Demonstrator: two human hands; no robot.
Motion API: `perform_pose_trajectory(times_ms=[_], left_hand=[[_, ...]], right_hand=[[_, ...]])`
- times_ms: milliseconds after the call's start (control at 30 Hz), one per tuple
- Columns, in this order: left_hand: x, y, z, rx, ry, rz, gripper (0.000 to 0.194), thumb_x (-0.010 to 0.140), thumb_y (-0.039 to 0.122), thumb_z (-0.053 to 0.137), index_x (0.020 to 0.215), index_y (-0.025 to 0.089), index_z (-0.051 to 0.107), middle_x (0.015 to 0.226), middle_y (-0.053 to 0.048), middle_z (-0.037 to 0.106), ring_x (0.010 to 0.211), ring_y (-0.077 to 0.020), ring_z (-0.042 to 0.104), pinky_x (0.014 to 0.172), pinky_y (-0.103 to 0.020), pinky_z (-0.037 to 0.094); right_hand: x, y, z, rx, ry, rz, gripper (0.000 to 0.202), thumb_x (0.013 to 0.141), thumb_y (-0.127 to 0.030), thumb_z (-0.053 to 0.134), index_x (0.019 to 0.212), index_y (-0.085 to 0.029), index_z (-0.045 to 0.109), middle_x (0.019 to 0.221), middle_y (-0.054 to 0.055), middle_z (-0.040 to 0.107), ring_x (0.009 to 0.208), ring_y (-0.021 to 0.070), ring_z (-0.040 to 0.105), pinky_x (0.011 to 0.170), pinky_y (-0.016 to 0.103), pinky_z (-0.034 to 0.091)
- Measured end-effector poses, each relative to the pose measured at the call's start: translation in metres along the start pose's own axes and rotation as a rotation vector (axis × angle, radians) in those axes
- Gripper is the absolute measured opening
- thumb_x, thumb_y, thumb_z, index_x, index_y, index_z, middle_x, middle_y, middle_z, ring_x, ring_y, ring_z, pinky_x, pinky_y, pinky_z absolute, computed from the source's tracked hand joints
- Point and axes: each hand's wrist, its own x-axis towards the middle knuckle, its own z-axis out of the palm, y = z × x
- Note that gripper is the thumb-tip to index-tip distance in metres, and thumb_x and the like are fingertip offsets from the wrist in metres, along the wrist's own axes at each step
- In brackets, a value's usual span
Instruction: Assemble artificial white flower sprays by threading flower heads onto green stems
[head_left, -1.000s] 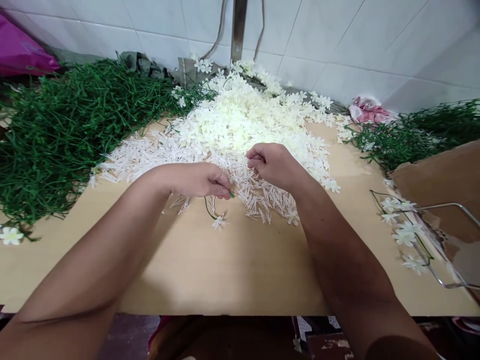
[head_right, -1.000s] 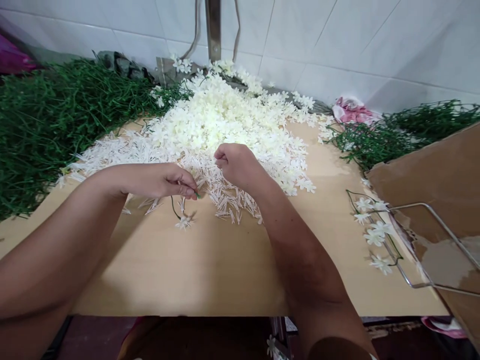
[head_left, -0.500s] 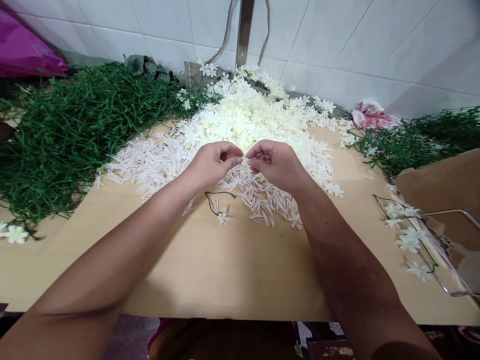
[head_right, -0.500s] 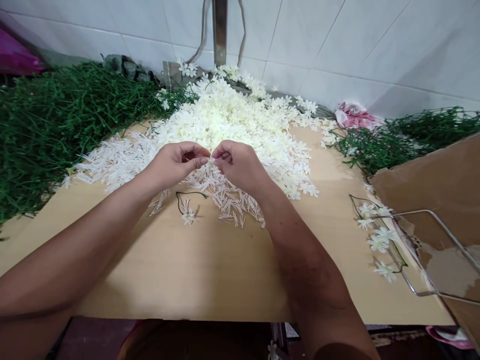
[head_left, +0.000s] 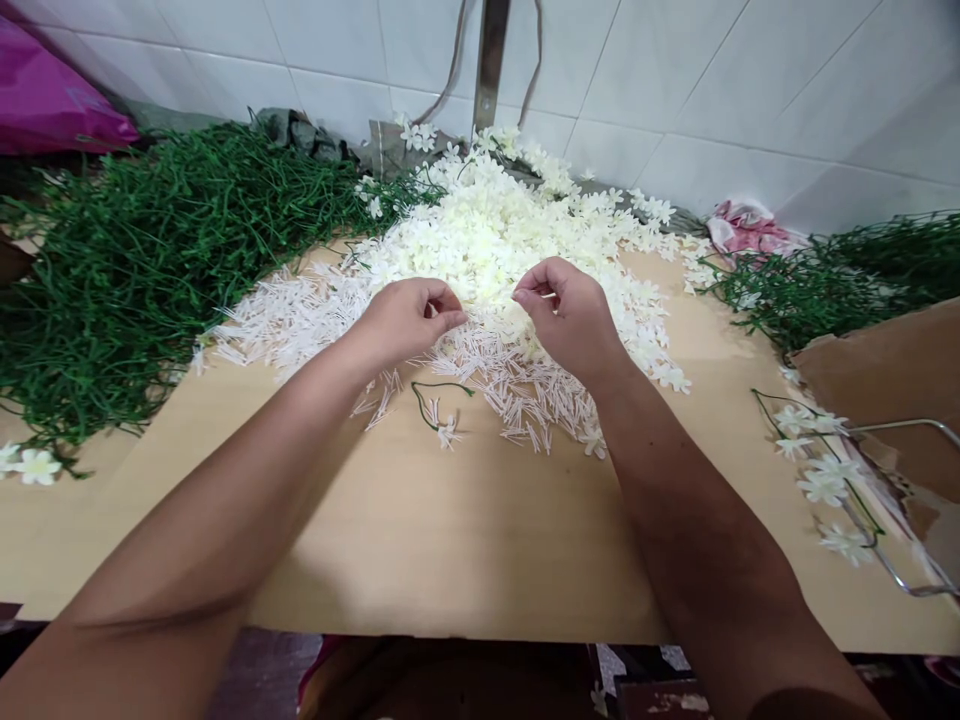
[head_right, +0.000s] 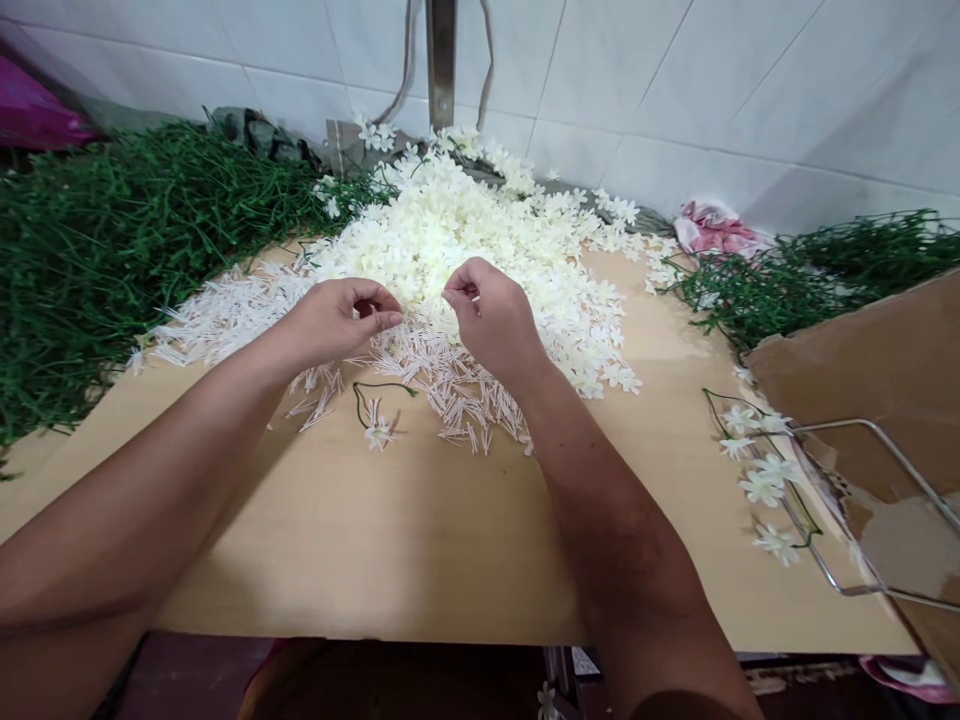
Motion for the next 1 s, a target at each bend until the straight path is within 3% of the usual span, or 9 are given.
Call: perform_pose_trajectory(times_ms=[167,333,467,567,733,867,1000], left_hand=[[0.002,-0.008,-0.002,0.228,0.198,0.056,0.025,0.080,0.027,0.056,0.099,0.017,0.069,0.088,-0.006,0.064,0.073,-0.0141,0.053,0.070,-0.030,0.040],[0.005,-0.015,0.018,0.443,0.240,0.165,0.036,0.082,0.027,0.055,0.115,0.017,0.064,0.106,-0.012,0.061,0.095,-0.0231,0.055,0.082,-0.035,0.042],[0.013,-0.017,0.026,0.500,0.251,0.204,0.033,0.083,0.026,0.052,0.111,0.017,0.066,0.105,-0.012,0.062,0.094,-0.0246,0.056,0.080,-0.036,0.041],[0.017,-0.018,0.024,0.413,0.286,0.178,0.026,0.082,0.028,0.054,0.098,0.016,0.070,0.096,-0.010,0.064,0.086,-0.0220,0.057,0.078,-0.035,0.041],[0.018,-0.016,0.013,0.031,0.339,0.061,0.020,0.076,0.031,0.062,0.086,0.016,0.070,0.079,-0.003,0.066,0.067,-0.0130,0.052,0.068,-0.028,0.041],[0.016,-0.007,0.006,-0.196,0.287,-0.042,0.019,0.074,0.022,0.062,0.088,0.013,0.071,0.074,-0.001,0.065,0.063,-0.0097,0.050,0.064,-0.024,0.041],[0.011,0.001,0.005,-0.202,0.202,-0.047,0.018,0.072,0.021,0.063,0.085,0.011,0.071,0.063,0.001,0.060,0.057,-0.0079,0.046,0.059,-0.024,0.039]], right_hand=[[0.000,-0.001,0.003,0.045,-0.023,0.037,0.010,0.077,-0.009,0.054,0.072,-0.018,0.051,0.066,-0.002,0.052,0.061,0.0088,0.047,0.056,0.026,0.039],[-0.002,0.002,0.013,0.052,-0.053,0.012,0.009,0.075,-0.008,0.055,0.075,-0.017,0.055,0.073,0.000,0.057,0.066,0.0103,0.051,0.061,0.028,0.042],[-0.004,0.004,0.017,0.040,-0.057,0.028,0.005,0.077,-0.013,0.055,0.077,-0.016,0.058,0.070,0.000,0.057,0.063,0.0100,0.049,0.063,0.029,0.042],[-0.005,0.002,0.017,0.028,-0.054,0.016,0.005,0.079,-0.015,0.056,0.075,-0.016,0.058,0.067,-0.001,0.056,0.061,0.0092,0.047,0.062,0.028,0.041],[-0.007,-0.006,0.017,0.092,-0.012,0.023,0.005,0.079,-0.017,0.057,0.075,-0.016,0.058,0.067,-0.001,0.057,0.061,0.0089,0.049,0.060,0.027,0.041],[-0.009,-0.007,0.021,0.081,0.017,-0.042,0.006,0.080,-0.015,0.056,0.074,-0.017,0.056,0.071,-0.001,0.059,0.066,0.0096,0.052,0.065,0.028,0.045],[-0.011,-0.007,0.027,0.088,0.049,-0.107,0.006,0.081,-0.017,0.053,0.076,-0.018,0.054,0.081,0.001,0.060,0.077,0.0118,0.056,0.072,0.029,0.049]])
